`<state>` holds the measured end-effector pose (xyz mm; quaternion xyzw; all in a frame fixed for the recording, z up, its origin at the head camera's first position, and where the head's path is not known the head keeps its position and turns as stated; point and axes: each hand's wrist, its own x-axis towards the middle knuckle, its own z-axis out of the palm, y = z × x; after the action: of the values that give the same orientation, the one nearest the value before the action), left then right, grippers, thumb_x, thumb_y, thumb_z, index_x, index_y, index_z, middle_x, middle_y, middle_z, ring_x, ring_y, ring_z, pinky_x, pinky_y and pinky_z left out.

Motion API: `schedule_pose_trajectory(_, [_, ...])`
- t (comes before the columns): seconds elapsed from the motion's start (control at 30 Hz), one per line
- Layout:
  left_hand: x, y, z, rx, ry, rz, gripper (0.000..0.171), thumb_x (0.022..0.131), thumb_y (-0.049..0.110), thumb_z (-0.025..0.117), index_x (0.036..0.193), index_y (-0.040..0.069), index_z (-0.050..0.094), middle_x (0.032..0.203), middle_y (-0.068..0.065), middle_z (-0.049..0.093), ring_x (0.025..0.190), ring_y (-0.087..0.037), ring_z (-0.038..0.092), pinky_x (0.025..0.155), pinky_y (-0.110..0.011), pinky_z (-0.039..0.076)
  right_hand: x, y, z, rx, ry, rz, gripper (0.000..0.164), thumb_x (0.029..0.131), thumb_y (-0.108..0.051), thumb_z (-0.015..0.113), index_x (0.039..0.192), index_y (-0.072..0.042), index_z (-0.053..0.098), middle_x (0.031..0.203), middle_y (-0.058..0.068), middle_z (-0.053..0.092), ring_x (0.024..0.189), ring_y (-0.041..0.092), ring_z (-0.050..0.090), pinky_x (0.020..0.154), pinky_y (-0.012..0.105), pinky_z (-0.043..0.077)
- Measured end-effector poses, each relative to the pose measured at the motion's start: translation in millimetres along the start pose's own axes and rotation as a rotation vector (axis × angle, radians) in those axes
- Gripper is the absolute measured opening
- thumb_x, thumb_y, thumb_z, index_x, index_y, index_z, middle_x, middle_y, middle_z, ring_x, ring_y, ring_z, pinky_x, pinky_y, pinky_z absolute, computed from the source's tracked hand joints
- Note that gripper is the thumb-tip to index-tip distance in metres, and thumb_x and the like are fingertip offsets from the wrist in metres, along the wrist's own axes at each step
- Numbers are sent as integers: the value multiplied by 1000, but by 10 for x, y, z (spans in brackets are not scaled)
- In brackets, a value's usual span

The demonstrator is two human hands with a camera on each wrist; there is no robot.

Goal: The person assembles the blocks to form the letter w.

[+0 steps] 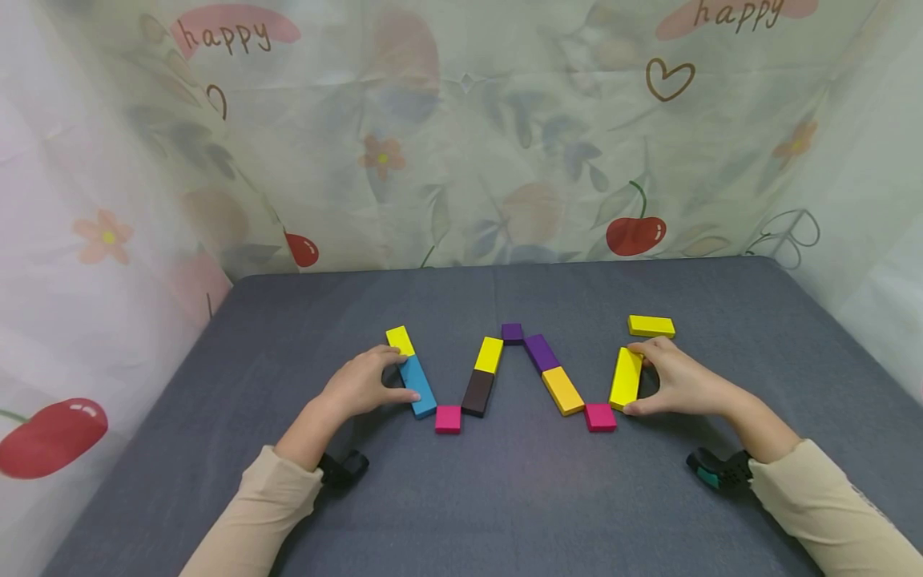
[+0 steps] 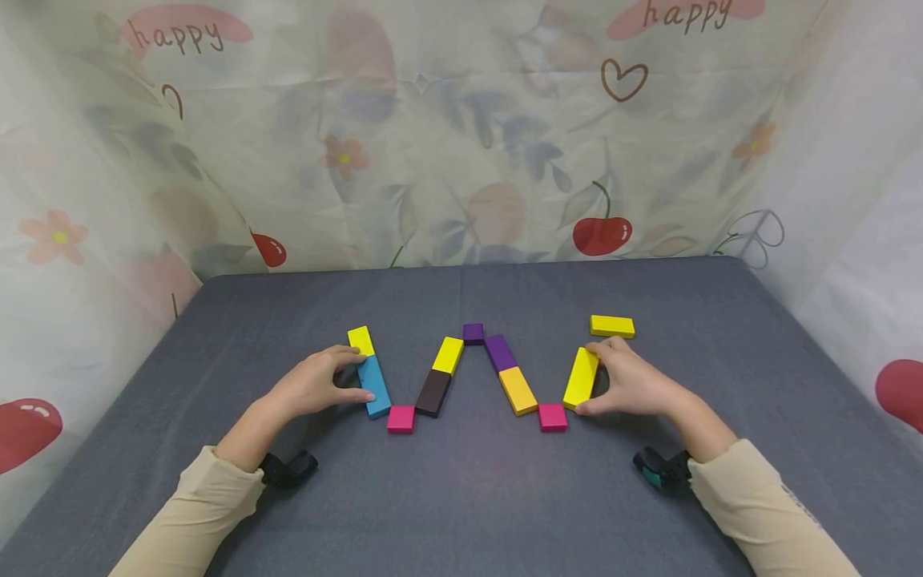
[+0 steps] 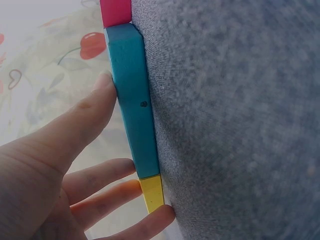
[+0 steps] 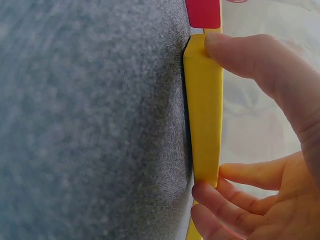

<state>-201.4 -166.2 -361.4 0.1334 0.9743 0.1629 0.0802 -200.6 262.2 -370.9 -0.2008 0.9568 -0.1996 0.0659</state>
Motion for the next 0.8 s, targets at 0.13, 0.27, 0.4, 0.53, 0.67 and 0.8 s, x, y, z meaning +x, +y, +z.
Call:
schedule_pose_trajectory(0.13, [1,-4,7,3,0,2,69,77,41,73,129,1,54,140,-20,47,128,-36,45,102,-53,41,5,-3,5,6,-7,4,91,66,-41,81,130,11,42,117,25,46,100,30,49,84,46,48])
schedule_pose_trajectory(0.27, [3,-7,11,5,1,2,68,77,42,73,129,1,54,139,-20,47,128,-37,45,102,-53,41,8,-1,9,9,-11,2,91,66,-41,81,130,11,42,118,25,46,101,30,49,86,47,48])
schedule_pose_trajectory(0.4, [3,-10,12,9,2,4,68,77,42,73,129,1,55,139,-20,47,127,-37,46,101,-53,41,9,1,10,12,-14,2,92,66,-41,81,130,12,42,119,26,46,102,31,50,87,48,47])
schedule_pose_trajectory(0.53, [5,-8,7,7,3,2,69,77,42,73,129,1,54,139,-20,47,128,-36,46,102,-53,41,8,-2,9,13,-19,7,93,66,-41,81,131,12,41,119,26,46,102,31,50,87,49,47])
schedule_pose_trajectory(0.67, [3,-6,11,12,3,4,69,77,42,73,129,1,54,139,-20,47,128,-37,46,101,-53,41,6,-2,8,14,-21,7,93,66,-42,81,131,11,41,118,25,46,102,31,50,88,49,47])
schedule_pose_trajectory(0.8, [2,-5,12,13,2,3,69,77,42,73,129,1,54,139,-20,47,128,-37,46,101,-53,41,4,1,8,15,-21,4,93,66,-42,81,132,11,41,118,25,46,102,31,50,88,49,47])
